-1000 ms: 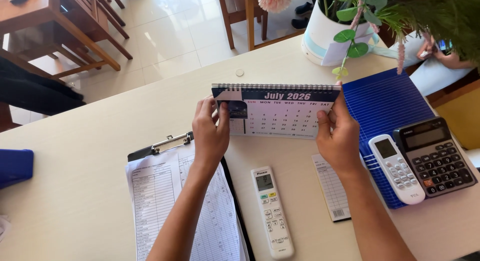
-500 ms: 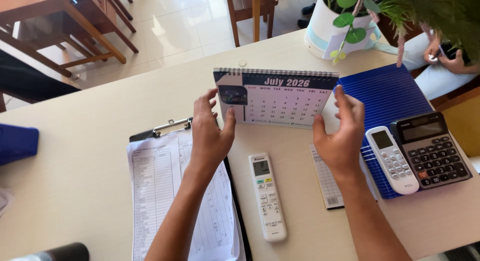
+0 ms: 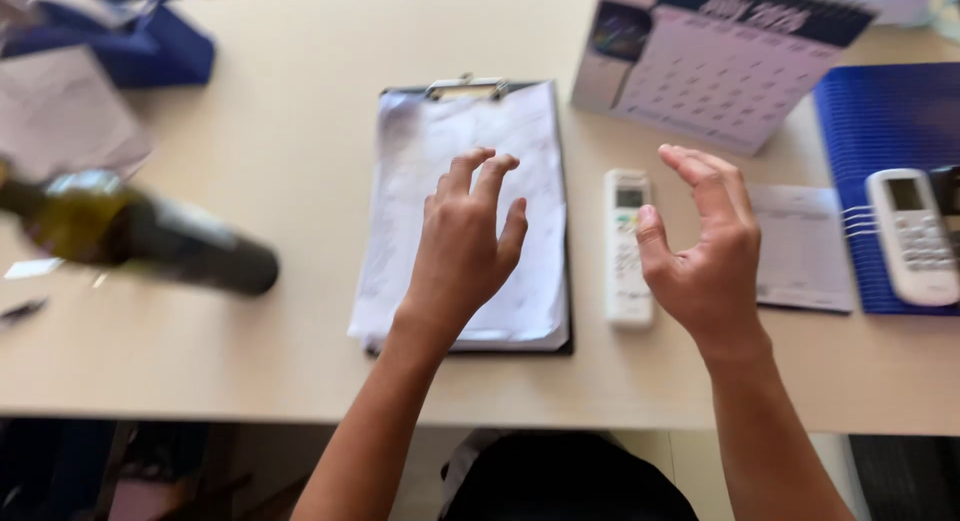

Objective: Organizing various items including bottles, a cutting board, and a calendar in a bar prep area.

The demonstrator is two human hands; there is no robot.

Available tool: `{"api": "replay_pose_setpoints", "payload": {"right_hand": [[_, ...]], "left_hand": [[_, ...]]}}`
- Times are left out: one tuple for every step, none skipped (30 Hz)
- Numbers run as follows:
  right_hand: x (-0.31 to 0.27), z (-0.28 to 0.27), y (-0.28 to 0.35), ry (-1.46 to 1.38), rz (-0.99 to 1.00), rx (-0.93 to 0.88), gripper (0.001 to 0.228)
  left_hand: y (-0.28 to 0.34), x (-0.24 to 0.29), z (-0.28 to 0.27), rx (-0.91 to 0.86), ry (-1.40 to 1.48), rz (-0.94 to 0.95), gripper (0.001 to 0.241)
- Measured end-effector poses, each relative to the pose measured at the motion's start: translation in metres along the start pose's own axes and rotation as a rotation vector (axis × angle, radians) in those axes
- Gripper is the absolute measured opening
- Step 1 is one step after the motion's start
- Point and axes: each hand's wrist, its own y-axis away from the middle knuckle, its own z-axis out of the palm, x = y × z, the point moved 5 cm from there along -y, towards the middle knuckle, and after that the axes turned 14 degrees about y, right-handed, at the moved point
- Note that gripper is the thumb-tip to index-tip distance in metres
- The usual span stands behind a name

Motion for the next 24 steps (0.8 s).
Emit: {"api": "replay_pose_setpoints", "payload": {"right_hand": [[-0.012, 0.003, 0.007, -0.021, -0.017, -0.018, 0.045], [-0.025, 0.007, 0.014, -0.017, -0.041, -0.035, 0.046], [-0.038, 0.01, 0.021, -0.012, -0.065, -0.048, 0.047], [-0.051, 0.014, 0.027, -0.032, -0.082, -0.061, 0.047], [-0.063, 0.019, 0.034, -0.033, -0.091, -0.088, 0.048], [-0.075, 0.024, 0.041, -0.034, -0.1, -0.115, 0.05], [-0.089, 0.028, 0.049, -0.045, -0.112, -0.132, 0.05], [-0.104, 0.032, 0.057, -0.052, -0.135, -0.159, 0.05], [-0.119, 0.037, 0.065, -0.062, -0.158, -0.187, 0.05], [-0.134, 0.04, 0.074, -0.075, -0.173, -0.206, 0.05], [-0.151, 0.045, 0.084, -0.1, -0.195, -0.224, 0.051], [-0.167, 0.05, 0.093, -0.125, -0.217, -0.242, 0.052], [-0.182, 0.053, 0.103, -0.141, -0.234, -0.256, 0.052], [-0.197, 0.056, 0.113, -0.168, -0.246, -0.278, 0.052], [-0.212, 0.059, 0.123, -0.192, -0.256, -0.298, 0.053], [-0.225, 0.062, 0.132, -0.206, -0.271, -0.31, 0.053], [-0.237, 0.065, 0.142, -0.213, -0.296, -0.309, 0.053], [-0.249, 0.067, 0.151, -0.22, -0.32, -0.307, 0.053], [-0.261, 0.07, 0.158, -0.229, -0.328, -0.318, 0.053], [-0.272, 0.073, 0.166, -0.246, -0.343, -0.323, 0.055], [-0.283, 0.075, 0.173, -0.262, -0.359, -0.332, 0.056], [-0.293, 0.078, 0.18, -0.27, -0.368, -0.346, 0.056], [-0.303, 0.081, 0.185, -0.29, -0.391, -0.356, 0.057], [-0.314, 0.085, 0.189, -0.31, -0.413, -0.365, 0.059]], "left_hand": [[0.017, -0.002, -0.012, 0.018, -0.015, -0.022, 0.037], [0.034, -0.003, -0.025, 0.041, -0.055, -0.028, 0.037], [0.049, -0.004, -0.038, 0.063, -0.094, -0.03, 0.037], [0.064, -0.007, -0.051, 0.08, -0.11, -0.048, 0.037], [0.08, -0.009, -0.064, 0.097, -0.136, -0.069, 0.037], [0.096, -0.012, -0.077, 0.113, -0.163, -0.09, 0.038], [0.114, -0.014, -0.088, 0.125, -0.17, -0.111, 0.038], [0.132, -0.016, -0.101, 0.152, -0.172, -0.148, 0.039], [0.151, -0.019, -0.114, 0.181, -0.176, -0.188, 0.04], [0.171, -0.02, -0.126, 0.194, -0.184, -0.21, 0.04], [0.19, -0.02, -0.14, 0.222, -0.198, -0.22, 0.04], [0.21, -0.02, -0.152, 0.25, -0.211, -0.229, 0.039], [0.228, -0.021, -0.164, 0.265, -0.224, -0.248, 0.039], [0.246, -0.021, -0.175, 0.288, -0.23, -0.256, 0.039], [0.264, -0.021, -0.185, 0.31, -0.235, -0.261, 0.039], [0.28, -0.02, -0.194, 0.324, -0.246, -0.276, 0.039], [0.294, -0.021, -0.203, 0.337, -0.257, -0.292, 0.039], [0.308, -0.021, -0.211, 0.35, -0.269, -0.307, 0.04], [0.32, -0.02, -0.218, 0.358, -0.275, -0.32, 0.04], [0.332, -0.017, -0.225, 0.371, -0.278, -0.318, 0.042], [0.345, -0.015, -0.231, 0.386, -0.28, -0.32, 0.044], [0.356, -0.014, -0.237, 0.394, -0.284, -0.336, 0.044], [0.365, -0.013, -0.245, 0.407, -0.296, -0.342, 0.044], [0.372, -0.012, -0.252, 0.419, -0.308, -0.347, 0.044]]}}
